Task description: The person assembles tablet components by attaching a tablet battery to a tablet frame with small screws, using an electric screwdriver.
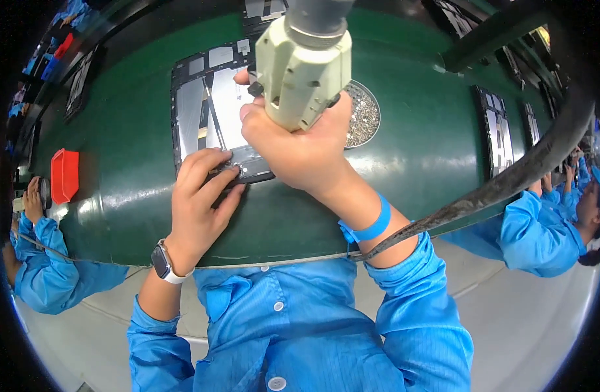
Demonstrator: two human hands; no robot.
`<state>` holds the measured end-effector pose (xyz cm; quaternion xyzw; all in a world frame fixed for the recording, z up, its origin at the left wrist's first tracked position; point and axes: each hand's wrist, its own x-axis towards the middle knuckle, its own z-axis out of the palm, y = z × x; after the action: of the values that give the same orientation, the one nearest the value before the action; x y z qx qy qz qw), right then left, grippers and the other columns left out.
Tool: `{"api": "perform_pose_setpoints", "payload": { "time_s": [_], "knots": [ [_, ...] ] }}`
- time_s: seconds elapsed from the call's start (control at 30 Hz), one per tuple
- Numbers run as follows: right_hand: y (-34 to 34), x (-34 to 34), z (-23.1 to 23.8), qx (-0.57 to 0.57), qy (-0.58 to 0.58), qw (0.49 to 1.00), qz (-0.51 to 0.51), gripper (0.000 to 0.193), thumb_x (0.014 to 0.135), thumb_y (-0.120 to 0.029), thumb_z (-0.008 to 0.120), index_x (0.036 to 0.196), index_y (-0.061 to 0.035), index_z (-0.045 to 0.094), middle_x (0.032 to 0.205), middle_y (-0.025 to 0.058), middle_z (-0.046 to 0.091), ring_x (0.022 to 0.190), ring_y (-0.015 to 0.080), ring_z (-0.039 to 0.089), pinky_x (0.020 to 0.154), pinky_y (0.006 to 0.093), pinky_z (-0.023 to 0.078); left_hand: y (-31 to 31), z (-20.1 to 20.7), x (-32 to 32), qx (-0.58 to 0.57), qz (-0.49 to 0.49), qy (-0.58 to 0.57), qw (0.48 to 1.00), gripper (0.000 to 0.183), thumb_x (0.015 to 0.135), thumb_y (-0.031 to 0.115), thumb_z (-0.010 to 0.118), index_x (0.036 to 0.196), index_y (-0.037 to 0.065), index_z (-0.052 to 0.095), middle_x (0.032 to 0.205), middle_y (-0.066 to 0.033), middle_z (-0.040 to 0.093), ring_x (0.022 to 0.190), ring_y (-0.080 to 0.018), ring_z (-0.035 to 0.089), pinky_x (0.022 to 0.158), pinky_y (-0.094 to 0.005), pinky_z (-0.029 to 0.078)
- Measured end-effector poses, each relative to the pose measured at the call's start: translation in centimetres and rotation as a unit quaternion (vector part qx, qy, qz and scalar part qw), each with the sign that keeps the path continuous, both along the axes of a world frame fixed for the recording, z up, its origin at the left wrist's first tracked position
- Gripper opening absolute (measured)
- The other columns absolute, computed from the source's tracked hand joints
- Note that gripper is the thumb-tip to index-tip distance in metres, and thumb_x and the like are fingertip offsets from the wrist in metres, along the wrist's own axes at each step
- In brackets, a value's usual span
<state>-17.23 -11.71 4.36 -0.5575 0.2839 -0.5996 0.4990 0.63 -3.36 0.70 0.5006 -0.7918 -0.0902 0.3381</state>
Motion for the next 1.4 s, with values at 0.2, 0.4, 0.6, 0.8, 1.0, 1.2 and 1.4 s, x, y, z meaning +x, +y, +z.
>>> {"api": "perform_pose_setpoints", "payload": {
  "time_s": [0.2, 0.4, 0.6, 0.8, 1.0, 1.2, 1.4],
  "knots": [
    [0.3, 0.0, 0.2, 0.006, -0.011, 1.0, -0.013, 0.031, 0.083, 0.004, 0.061, 0.113, 0.0076, 0.06, 0.074, 0.0055, 0.061, 0.059, 0.0107, 0.057, 0.051, 0.0246, 0.047, 0.6, -0.3, -0.4, 0.003, 0.019, 0.008, 1.0, 0.028, 0.072, 0.001, 0.078, 0.098, -0.001, 0.068, 0.113, -0.016, 0.063, 0.11, -0.0369, 0.06, 0.093, -0.0448, 0.049],
    [0.3, -0.1, 0.0, -0.008, 0.002, 1.0, 0.001, 0.031, 0.081, 0.004, 0.063, 0.111, 0.0071, 0.062, 0.075, 0.0046, 0.062, 0.061, 0.0089, 0.058, 0.051, 0.0222, 0.047, 1.1, -0.1, -1.2, 0.012, 0.039, 0.004, 0.999, 0.028, 0.074, -0.001, 0.075, 0.1, -0.003, 0.066, 0.116, -0.0167, 0.061, 0.113, -0.0382, 0.059, 0.095, -0.0458, 0.049],
    [0.3, 0.1, 0.4, -0.01, 0.007, 1.0, 0.003, 0.03, 0.081, 0.004, 0.063, 0.111, 0.007, 0.062, 0.076, 0.0044, 0.062, 0.061, 0.0087, 0.058, 0.051, 0.0225, 0.047, 1.1, 1.1, -2.7, 0.009, 0.094, -0.084, 0.992, 0.028, 0.072, 0.001, 0.071, 0.098, -0.003, 0.063, 0.111, -0.0169, 0.06, 0.112, -0.038, 0.058, 0.092, -0.0443, 0.05],
    [0.4, 0.1, 0.3, -0.003, 0.022, 1.0, -0.005, 0.032, 0.082, 0.003, 0.063, 0.113, 0.0075, 0.061, 0.075, 0.0046, 0.062, 0.059, 0.0093, 0.057, 0.052, 0.0227, 0.047, 2.0, -0.7, -2.2, -0.019, 0.106, -0.09, 0.99, 0.033, 0.073, 0.003, 0.075, 0.103, -0.002, 0.062, 0.116, -0.0175, 0.06, 0.114, -0.0379, 0.058, 0.093, -0.0437, 0.051],
    [-0.9, -2.5, 0.8, -0.016, -0.006, 0.998, -0.068, 0.032, 0.081, 0.003, 0.057, 0.113, 0.0093, 0.058, 0.07, 0.008, 0.057, 0.052, 0.0149, 0.051, 0.053, 0.0323, 0.046, 2.0, -0.4, 1.0, -0.029, 0.093, -0.053, 0.994, 0.041, 0.073, 0.007, 0.083, 0.108, -0.003, 0.063, 0.119, -0.0185, 0.063, 0.11, -0.0366, 0.063, 0.093, -0.0419, 0.052],
    [-3.7, -5.6, 1.3, -0.033, 0.005, 0.995, -0.091, 0.028, 0.08, 0.003, 0.06, 0.108, 0.011, 0.059, 0.067, 0.0071, 0.057, 0.052, 0.0133, 0.053, 0.052, 0.0294, 0.045, 2.2, -0.4, 8.5, -0.043, 0.164, -0.1, 0.98, 0.04, 0.079, 0.004, 0.079, 0.115, -0.003, 0.065, 0.121, -0.0189, 0.063, 0.111, -0.0358, 0.062, 0.095, -0.0404, 0.051],
    [-6.6, -4.8, 0.6, 0.006, 0.012, 0.993, -0.115, 0.03, 0.084, -0.001, 0.061, 0.112, 0.0087, 0.059, 0.066, 0.0048, 0.051, 0.056, 0.0133, 0.048, 0.053, 0.0293, 0.041, -3.2, -1.1, 15.2, -0.105, 0.206, -0.118, 0.966, 0.034, 0.08, 0.005, 0.076, 0.113, 0.001, 0.07, 0.116, -0.0169, 0.063, 0.105, -0.0342, 0.061, 0.091, -0.0401, 0.05]
  ]
}}
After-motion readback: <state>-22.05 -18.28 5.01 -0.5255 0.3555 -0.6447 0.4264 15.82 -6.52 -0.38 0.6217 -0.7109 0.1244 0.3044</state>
